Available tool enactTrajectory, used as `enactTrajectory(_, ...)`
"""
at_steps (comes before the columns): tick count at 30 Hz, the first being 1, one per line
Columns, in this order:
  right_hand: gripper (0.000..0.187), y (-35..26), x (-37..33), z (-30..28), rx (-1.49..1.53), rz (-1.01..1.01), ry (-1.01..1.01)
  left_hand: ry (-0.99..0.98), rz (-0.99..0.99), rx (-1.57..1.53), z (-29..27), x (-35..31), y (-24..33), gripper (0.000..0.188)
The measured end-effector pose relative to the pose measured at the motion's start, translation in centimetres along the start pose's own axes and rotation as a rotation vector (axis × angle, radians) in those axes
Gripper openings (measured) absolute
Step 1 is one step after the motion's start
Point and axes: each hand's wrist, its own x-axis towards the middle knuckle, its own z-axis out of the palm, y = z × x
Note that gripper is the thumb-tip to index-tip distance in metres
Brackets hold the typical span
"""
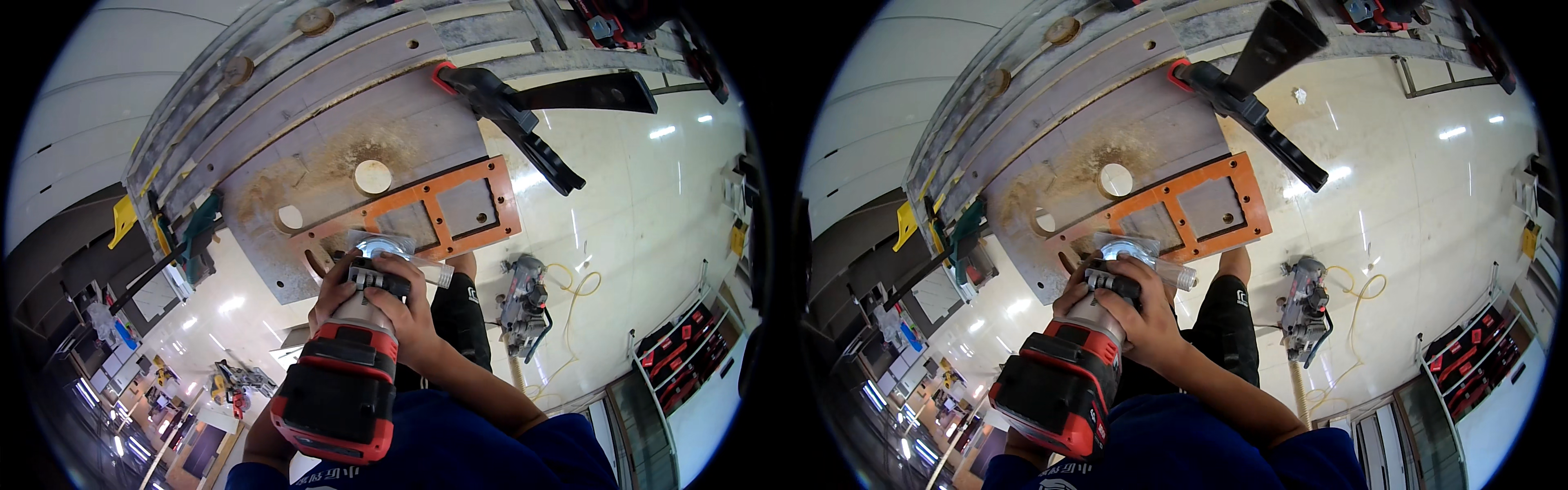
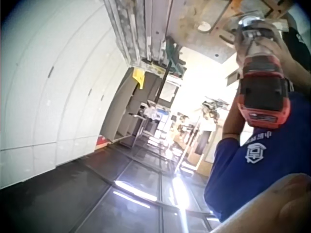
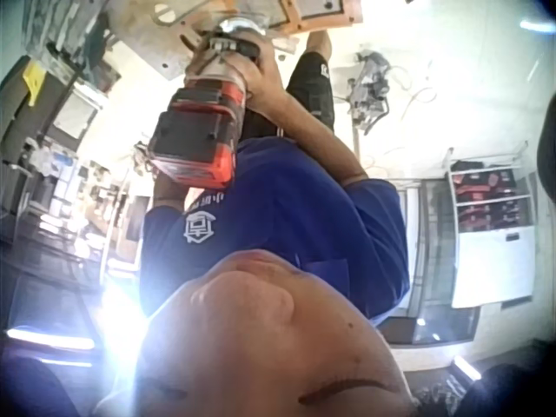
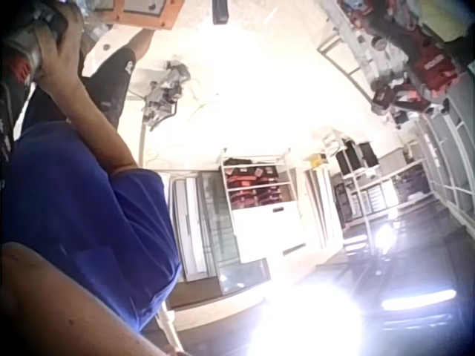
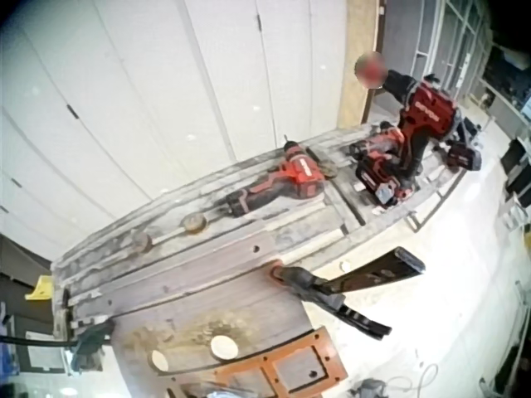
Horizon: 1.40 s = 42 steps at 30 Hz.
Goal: The person uses a cordless router to cut a rectangular recess into a piece of wood clamped to a workbench. They guide the tool along the edges of an orange template, creating a groove and removing wood chips. The person adjusts the tool and the wood during the process to ensure the cut follows the template.
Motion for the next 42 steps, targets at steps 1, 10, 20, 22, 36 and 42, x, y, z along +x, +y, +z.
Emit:
enactTrajectory(1, 0.075, 0.0, -0.1, 0.0, -0.004, -0.006, 0.000, -0.014, 0.009, -0.004, -0.3, 0.1, -0.2, 0.054)
enactTrajectory(10, 0.070, 0.9, -0.9, 1.2, 0.006, -0.022, 0.031, 0.002, -0.008, -0.006, 0.0, 0.5, -0.5, 0.068)
enactTrajectory(20, 0.057, 1.0, -1.4, 0.5, -0.053, -0.006, -0.042, 0.080, 0.138, -0.006, -0.2, -1.6, -3.1, 0.036)
enactTrajectory(22, 0.056, 1.5, -1.9, 0.6, -0.068, -0.007, -0.058, 0.178, 0.193, 0.005, 0.1, -2.0, -4.2, 0.030)
enactTrajectory(36, 0.072, -0.1, -4.4, -9.9, -0.145, -0.007, -0.373, 0.234, 0.989, 0.357, 2.8, 0.7, -7.2, 0.051)
enactTrajectory(42, 0.042, 0.5, -2.8, -14.2, -0.403, 0.014, -0.318, 0.300, 1.113, 0.273, 3.6, 2.6, -8.7, 0.056)
